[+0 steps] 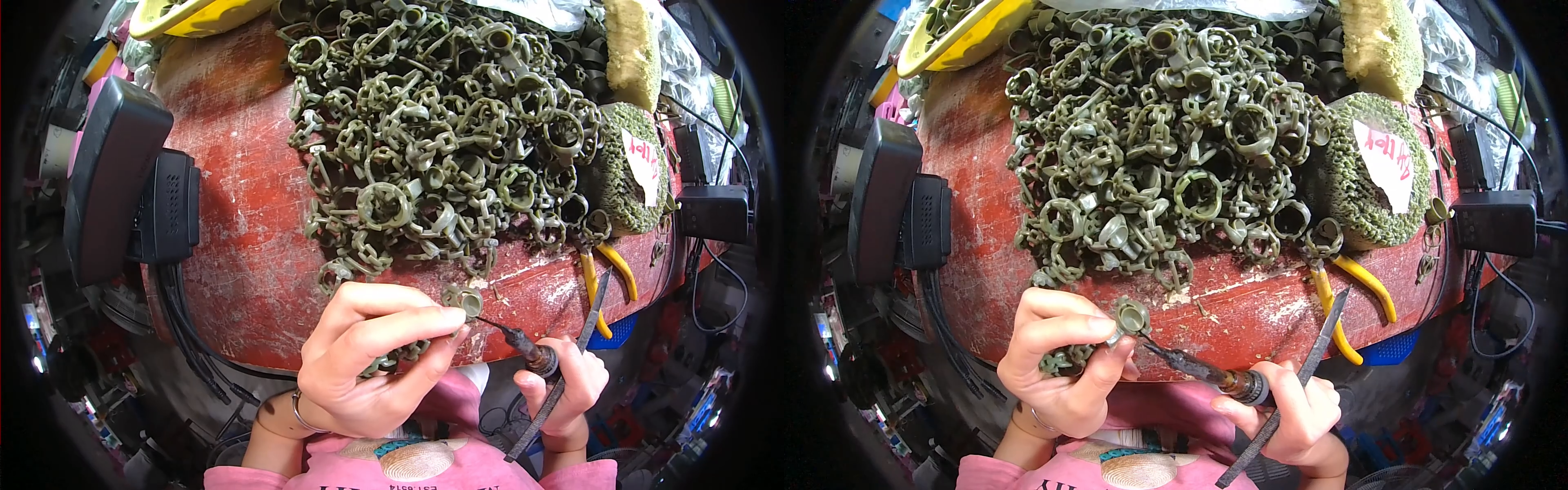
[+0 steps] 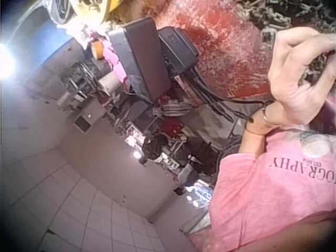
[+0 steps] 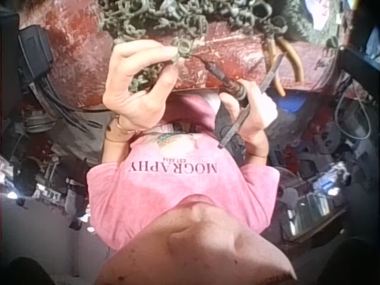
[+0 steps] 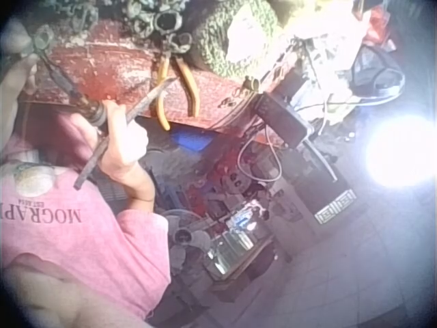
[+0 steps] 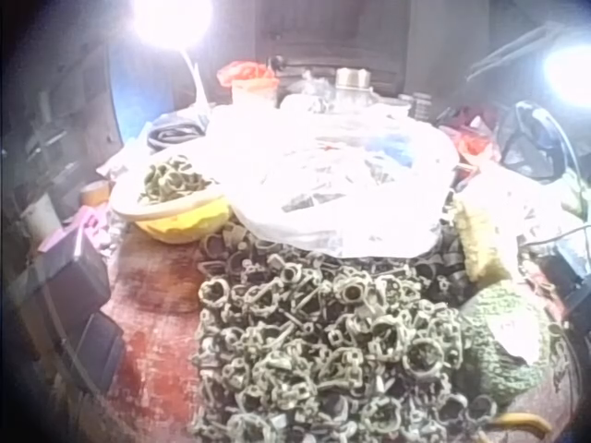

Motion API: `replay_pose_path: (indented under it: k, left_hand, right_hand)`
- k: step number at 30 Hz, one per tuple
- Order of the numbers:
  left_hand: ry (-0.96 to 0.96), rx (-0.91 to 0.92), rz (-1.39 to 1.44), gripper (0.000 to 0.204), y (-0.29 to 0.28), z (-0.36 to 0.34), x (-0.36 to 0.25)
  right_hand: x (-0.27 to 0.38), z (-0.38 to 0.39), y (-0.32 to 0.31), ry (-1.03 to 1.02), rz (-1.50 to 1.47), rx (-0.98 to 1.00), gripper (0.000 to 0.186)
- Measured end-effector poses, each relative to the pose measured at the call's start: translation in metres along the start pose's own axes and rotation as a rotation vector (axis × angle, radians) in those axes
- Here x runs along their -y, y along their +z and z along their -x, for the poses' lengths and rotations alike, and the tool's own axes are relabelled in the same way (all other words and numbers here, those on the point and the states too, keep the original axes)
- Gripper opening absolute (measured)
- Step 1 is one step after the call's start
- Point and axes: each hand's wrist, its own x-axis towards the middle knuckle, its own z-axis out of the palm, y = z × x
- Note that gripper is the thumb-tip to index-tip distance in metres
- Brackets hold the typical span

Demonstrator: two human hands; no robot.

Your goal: Soldering or cleaning small plastic components with a handheld tool.

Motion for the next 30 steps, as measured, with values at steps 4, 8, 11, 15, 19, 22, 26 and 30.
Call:
replay_pose_path:
  k: [4,8,11,15,19,22,26,30]
  left_hand:
    - [0.006,-0.014,-0.008,0.031,0.000,-0.001,0.001]
    - [0.104,0.110,-0.073,0.025,-0.002,-0.005,0.004]
    - [0.100,0.114,-0.066,0.025,0.000,-0.006,0.003]
    - [-0.028,-0.026,-0.021,0.029,0.003,-0.004,-0.006]
    - [-0.072,-0.067,0.012,0.026,0.008,-0.001,-0.001]
    - [-0.016,-0.045,-0.031,0.025,0.002,0.002,-0.001]
    - [-0.085,-0.110,0.149,0.022,0.006,0.002,-0.002]
    - [-0.090,-0.092,0.114,0.024,0.006,0.001,-0.001]
  right_hand:
    - [0.002,-0.001,0.000,0.007,0.016,0.015,0.042]
    - [0.000,0.002,0.001,0.063,-0.051,-0.030,0.041]
    - [-0.005,0.010,0.003,0.190,-0.206,-0.060,0.040]
    - [-0.008,0.009,-0.007,0.248,-0.220,-0.240,0.041]
    - [-0.017,-0.022,-0.030,0.391,-0.129,-0.478,0.027]
    - [-0.035,-0.058,-0.044,0.312,0.095,-0.612,0.011]
    - [-0.051,-0.087,-0.065,0.275,0.285,-0.550,0.018]
    - [-0.067,-0.096,-0.071,0.206,0.420,-0.460,0.018]
